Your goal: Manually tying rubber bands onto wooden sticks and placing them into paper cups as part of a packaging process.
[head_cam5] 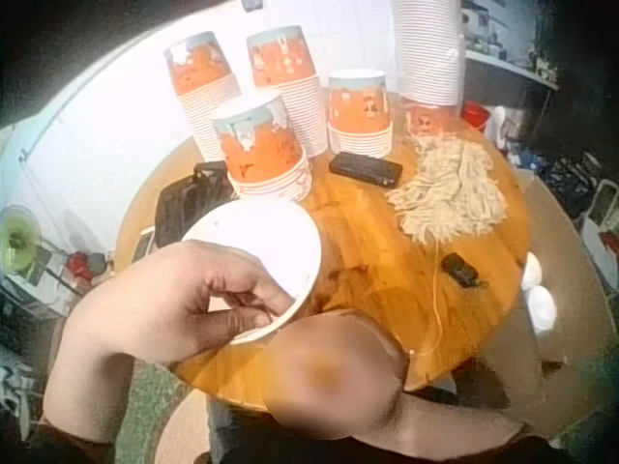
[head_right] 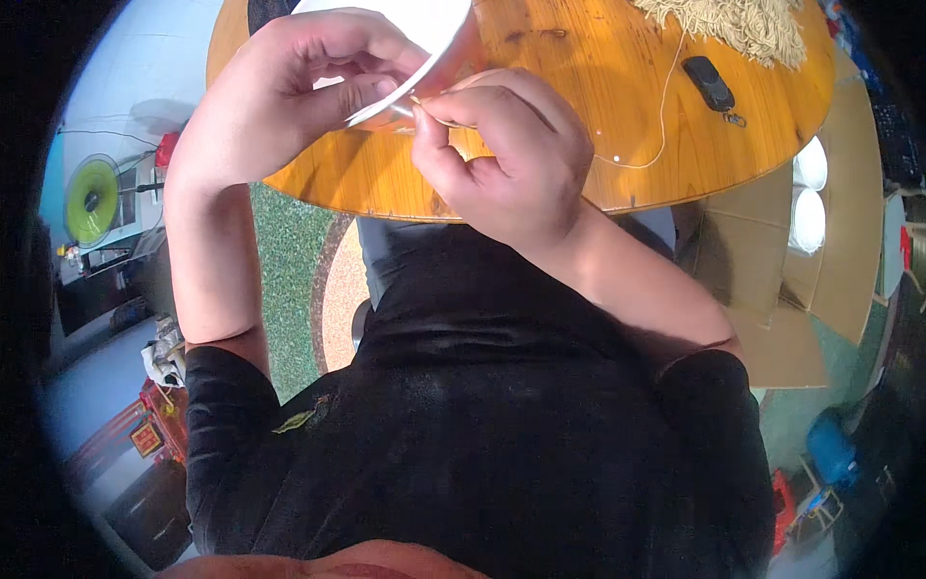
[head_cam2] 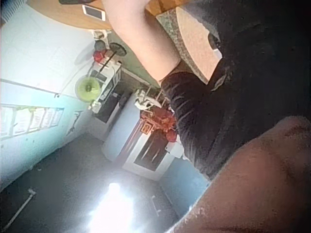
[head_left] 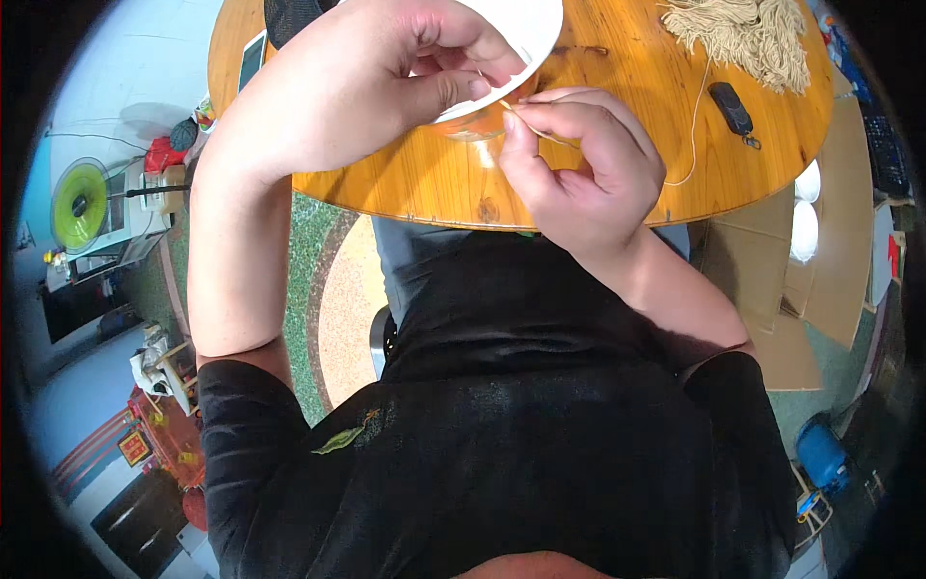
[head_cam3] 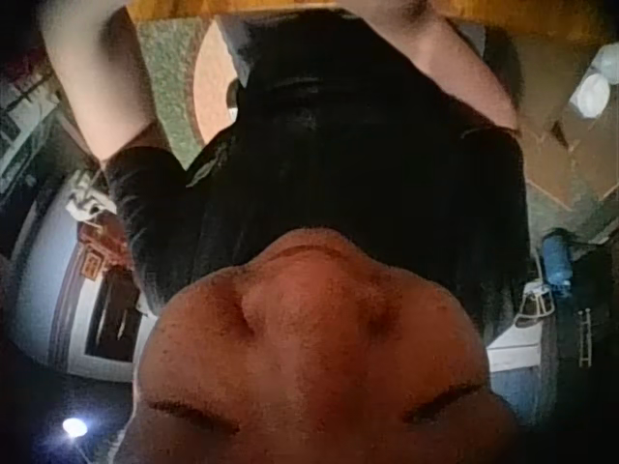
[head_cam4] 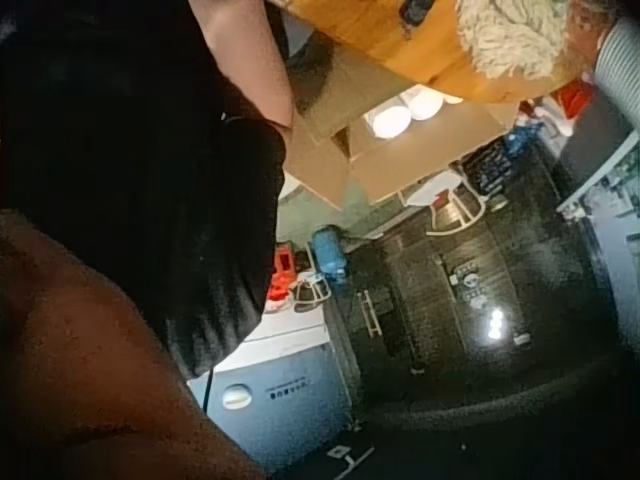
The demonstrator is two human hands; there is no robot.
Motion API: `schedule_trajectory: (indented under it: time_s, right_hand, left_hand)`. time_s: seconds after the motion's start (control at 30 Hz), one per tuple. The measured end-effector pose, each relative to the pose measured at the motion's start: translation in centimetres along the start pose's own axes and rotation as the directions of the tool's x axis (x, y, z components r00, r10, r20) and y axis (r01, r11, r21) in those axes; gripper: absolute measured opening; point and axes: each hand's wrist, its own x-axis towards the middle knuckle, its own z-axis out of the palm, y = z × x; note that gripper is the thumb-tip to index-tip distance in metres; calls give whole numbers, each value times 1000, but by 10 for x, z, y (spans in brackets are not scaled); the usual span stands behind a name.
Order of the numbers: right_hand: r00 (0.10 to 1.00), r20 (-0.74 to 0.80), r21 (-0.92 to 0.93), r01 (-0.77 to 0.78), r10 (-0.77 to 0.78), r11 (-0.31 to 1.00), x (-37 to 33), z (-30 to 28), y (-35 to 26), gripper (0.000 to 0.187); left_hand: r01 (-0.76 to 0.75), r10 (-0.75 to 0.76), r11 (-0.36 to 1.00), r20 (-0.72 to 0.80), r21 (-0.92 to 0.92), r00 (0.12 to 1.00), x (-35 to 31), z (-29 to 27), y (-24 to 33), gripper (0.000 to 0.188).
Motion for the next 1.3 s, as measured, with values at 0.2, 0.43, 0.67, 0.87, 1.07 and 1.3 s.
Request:
schedule_trajectory:
  time_s: [0.2, 0.43, 0.67, 0.87, 1.07, 1.3]
  right_hand:
    - [1000, -22, -6, 13, -13, 1000, 0, 1, 1, 19]
    - [999, -35, -9, 13, -14, 1000, -1, 0, 1, 20]
    - [999, -34, -7, 14, -14, 1000, -2, 3, 3, 19]
    - [1000, -10, -14, 10, -11, 1000, 0, 2, 2, 16]
    - [1000, 8, -48, -28, 28, 998, 1, 0, -3, 14]
    - [995, 41, -36, -89, 90, 995, 4, -3, -9, 14]
  left_hand:
    - [32, -29, 997, 45, -68, 999, 1, -1, -5, 26]
    - [-9, 8, 999, 38, 41, 999, 2, -2, 7, 24]
    - [34, -36, 998, 49, 48, 998, 5, -1, 3, 23]
    - [-8, 3, 997, 67, 76, 998, 3, -3, 3, 23]
    - [-18, 12, 995, 66, 95, 998, 6, -3, -6, 20]
    - [104, -113, 981, 48, 166, 992, 7, 0, 1, 7]
